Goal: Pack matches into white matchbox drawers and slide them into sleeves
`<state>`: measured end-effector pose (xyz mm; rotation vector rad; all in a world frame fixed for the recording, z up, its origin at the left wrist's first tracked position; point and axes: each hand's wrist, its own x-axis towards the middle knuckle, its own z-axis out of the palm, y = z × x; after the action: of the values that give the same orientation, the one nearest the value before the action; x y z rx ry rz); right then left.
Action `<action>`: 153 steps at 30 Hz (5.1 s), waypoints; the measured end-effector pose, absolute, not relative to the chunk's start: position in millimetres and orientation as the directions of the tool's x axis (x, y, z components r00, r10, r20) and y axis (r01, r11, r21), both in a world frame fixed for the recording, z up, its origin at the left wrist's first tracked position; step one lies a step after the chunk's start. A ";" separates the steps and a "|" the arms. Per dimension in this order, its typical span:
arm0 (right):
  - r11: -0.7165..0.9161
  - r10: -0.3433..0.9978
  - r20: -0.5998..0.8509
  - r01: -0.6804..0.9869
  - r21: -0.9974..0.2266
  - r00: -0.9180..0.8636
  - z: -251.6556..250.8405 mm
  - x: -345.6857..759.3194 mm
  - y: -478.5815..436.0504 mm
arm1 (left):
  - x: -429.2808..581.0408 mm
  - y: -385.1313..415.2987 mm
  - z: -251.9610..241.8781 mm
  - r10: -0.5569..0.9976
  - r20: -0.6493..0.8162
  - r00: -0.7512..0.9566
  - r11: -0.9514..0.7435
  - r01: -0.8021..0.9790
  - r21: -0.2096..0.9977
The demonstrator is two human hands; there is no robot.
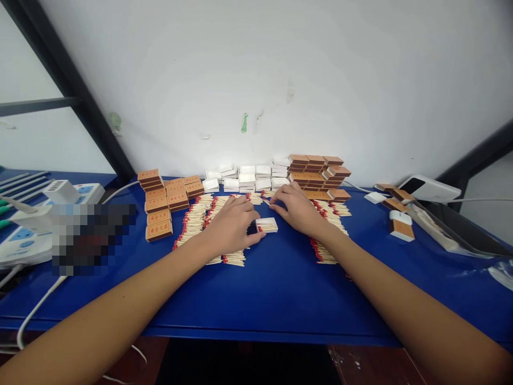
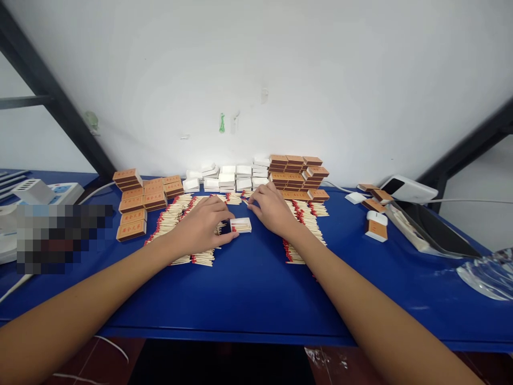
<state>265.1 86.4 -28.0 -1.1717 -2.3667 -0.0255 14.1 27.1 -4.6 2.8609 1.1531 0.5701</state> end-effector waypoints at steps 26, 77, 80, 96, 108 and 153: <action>0.517 0.811 0.337 0.856 -0.029 -0.479 -17.4 276.5 90.1 | 12.3 29.9 -4.2 0.663 0.340 0.667 -0.733 0.669 0.119; 0.552 0.834 0.116 0.815 -0.174 -0.540 3.4 239.0 90.3 | 18.5 19.8 -5.2 0.612 0.333 0.717 -0.778 0.623 0.088; 0.551 0.834 0.111 0.814 -0.185 -0.540 3.9 245.7 85.2 | 15.9 23.1 -4.4 0.633 0.341 0.695 -0.757 0.647 0.086; 0.572 0.820 0.144 0.778 -0.259 -0.554 -0.4 242.7 83.9 | 14.1 23.9 1.8 0.663 0.302 0.685 -0.735 0.672 0.087; 0.565 0.824 0.202 0.745 -0.354 -0.529 15.0 271.9 52.4 | 13.8 24.0 0.4 0.661 0.372 0.652 -0.722 0.687 0.079; 0.524 0.850 0.222 0.813 -0.254 -0.479 -11.9 243.5 77.9 | 15.8 24.1 0.5 0.648 0.323 0.690 -0.742 0.667 0.064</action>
<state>243.5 77.9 -11.9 -1.3826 -2.4489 0.1627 15.8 24.1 0.5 2.9414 1.1452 0.5260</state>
